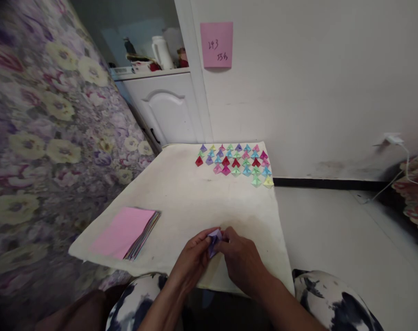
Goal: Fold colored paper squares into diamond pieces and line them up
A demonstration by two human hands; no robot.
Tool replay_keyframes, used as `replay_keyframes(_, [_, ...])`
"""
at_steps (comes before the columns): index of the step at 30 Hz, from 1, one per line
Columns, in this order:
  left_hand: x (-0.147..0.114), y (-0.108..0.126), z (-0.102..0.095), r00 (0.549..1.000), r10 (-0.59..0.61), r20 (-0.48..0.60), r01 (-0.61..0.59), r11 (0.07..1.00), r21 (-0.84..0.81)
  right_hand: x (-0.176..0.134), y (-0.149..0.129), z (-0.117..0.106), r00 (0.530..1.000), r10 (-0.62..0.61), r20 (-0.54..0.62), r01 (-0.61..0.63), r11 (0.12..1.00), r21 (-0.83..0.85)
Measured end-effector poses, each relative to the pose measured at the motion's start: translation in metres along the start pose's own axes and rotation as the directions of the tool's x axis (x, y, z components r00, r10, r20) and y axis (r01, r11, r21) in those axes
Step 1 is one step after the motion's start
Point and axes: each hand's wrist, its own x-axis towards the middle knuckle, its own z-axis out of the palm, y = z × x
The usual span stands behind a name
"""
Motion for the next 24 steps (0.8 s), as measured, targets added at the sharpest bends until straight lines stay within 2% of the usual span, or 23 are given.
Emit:
replay_keyframes(12, [-0.001,-0.002,-0.003,1.0,0.001,-0.019,-0.001,1.0,0.013,-0.003,-0.004,0.0,1.0,0.012,-0.006,-0.011,0.989,0.144])
replay_keyframes(18, [-0.001,-0.001,-0.003,0.998,-0.025,-0.051,0.026,0.999,0.019,-0.004,-0.003,0.004,1.0,0.013,0.012,-0.014,0.993,0.117])
replay_keyframes(24, [-0.003,-0.001,-0.002,0.994,-0.065,-0.093,0.07,0.996,0.055,-0.005,-0.001,0.01,0.998,-0.039,0.055,0.032,0.992,0.122])
